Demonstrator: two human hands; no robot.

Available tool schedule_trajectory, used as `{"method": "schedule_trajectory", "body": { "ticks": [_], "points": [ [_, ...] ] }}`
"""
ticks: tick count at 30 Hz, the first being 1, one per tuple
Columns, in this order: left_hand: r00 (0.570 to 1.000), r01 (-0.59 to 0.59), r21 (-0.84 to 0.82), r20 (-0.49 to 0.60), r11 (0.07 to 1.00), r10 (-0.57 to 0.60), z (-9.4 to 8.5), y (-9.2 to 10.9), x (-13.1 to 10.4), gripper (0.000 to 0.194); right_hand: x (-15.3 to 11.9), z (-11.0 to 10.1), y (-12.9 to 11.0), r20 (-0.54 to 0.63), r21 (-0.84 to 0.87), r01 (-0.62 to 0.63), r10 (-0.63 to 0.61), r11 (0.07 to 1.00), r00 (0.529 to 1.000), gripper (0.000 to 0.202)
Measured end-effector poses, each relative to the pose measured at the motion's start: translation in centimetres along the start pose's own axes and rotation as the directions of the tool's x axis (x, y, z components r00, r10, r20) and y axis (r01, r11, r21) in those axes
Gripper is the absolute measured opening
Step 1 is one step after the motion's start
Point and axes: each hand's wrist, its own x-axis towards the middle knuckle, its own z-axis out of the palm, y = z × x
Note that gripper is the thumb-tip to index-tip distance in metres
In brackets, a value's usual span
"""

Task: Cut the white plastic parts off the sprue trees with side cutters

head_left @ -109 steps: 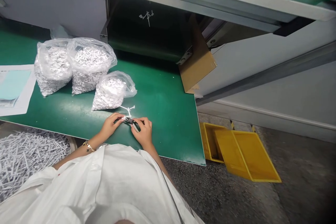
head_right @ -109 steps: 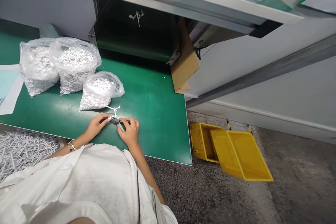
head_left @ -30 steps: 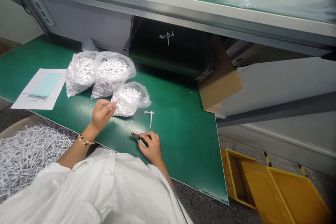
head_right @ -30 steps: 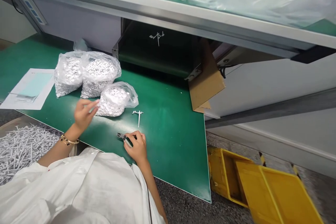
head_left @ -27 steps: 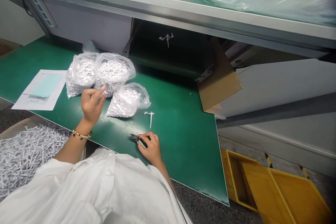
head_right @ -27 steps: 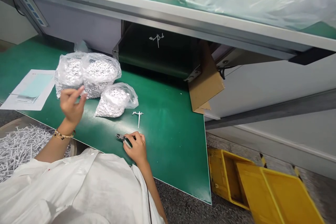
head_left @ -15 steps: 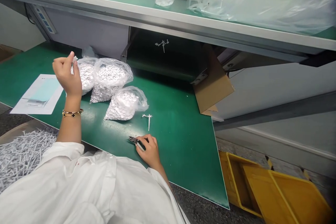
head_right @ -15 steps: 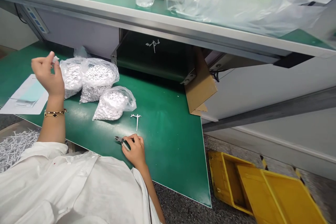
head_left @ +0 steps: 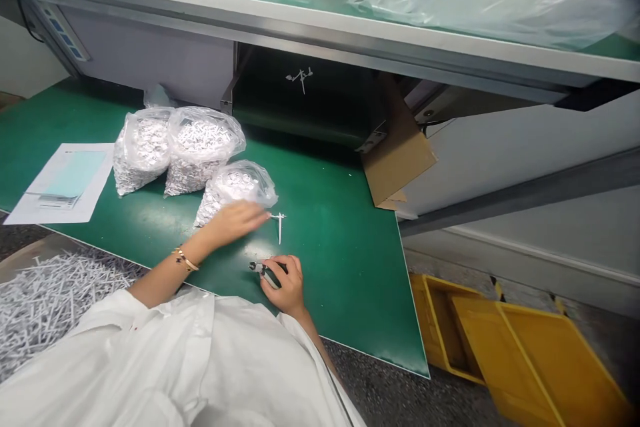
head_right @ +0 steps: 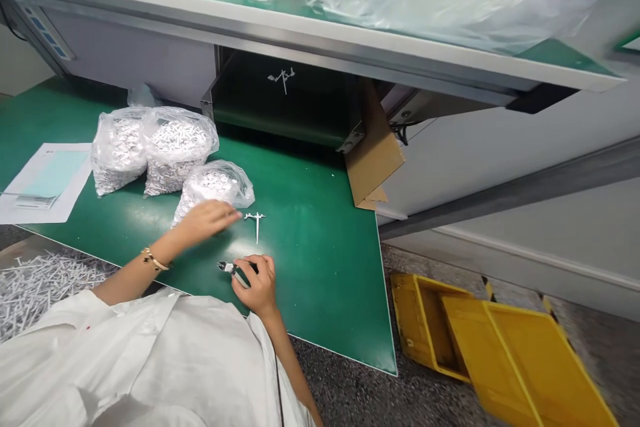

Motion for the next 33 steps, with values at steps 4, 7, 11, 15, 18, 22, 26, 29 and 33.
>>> {"method": "schedule_trajectory", "body": {
  "ticks": [4,7,11,15,18,22,26,29,33],
  "points": [
    [0.921,-0.278,0.13,0.318,0.952,0.226,5.9,2.3,-0.5,0.04,-0.6,-0.3,-0.1,-0.121,-0.041,0.001,-0.006,0.999,0.993,0.025],
    [0.912,-0.292,0.257,0.364,0.921,0.188,8.3,2.4,-1.0,0.037,-0.5,-0.5,-0.1,-0.153,-0.046,-0.003,-0.004,0.999,0.988,0.028],
    [0.933,-0.252,0.322,0.331,0.912,0.141,9.6,2.4,-2.2,0.022,-0.4,-0.5,0.0,-0.114,-0.032,-0.005,0.001,0.999,0.994,0.029],
    [0.952,-0.24,0.295,0.259,0.925,0.165,8.9,2.5,-4.2,0.016,-0.9,-0.5,0.7,-0.055,-0.041,0.012,-0.014,0.999,0.998,0.027],
    [0.948,-0.259,0.269,0.257,0.928,0.19,7.3,2.7,-6.7,0.015,-1.4,-0.5,1.4,-0.045,-0.028,0.036,-0.037,0.999,0.998,0.023],
    [0.935,-0.29,0.256,0.283,0.922,0.215,4.2,3.5,-11.5,0.024,-1.6,-0.4,2.0,-0.038,0.004,0.001,-0.001,1.0,0.999,0.019],
    [0.984,0.019,0.346,0.158,0.938,-0.078,0.2,3.4,-17.2,0.037,-1.4,-0.5,2.0,0.033,0.005,-0.016,0.016,1.0,0.999,0.02],
    [0.885,0.458,0.455,-0.15,0.764,-0.441,-4.1,2.1,-21.9,0.038,-1.4,-0.7,1.9,0.086,0.021,-0.02,0.018,1.0,0.996,0.022],
    [0.424,0.902,0.372,-0.673,0.218,-0.606,-10.8,0.6,-28.5,0.038,-1.3,-0.5,2.3,0.128,0.033,-0.046,0.041,0.998,0.991,0.025]
  ]
}}
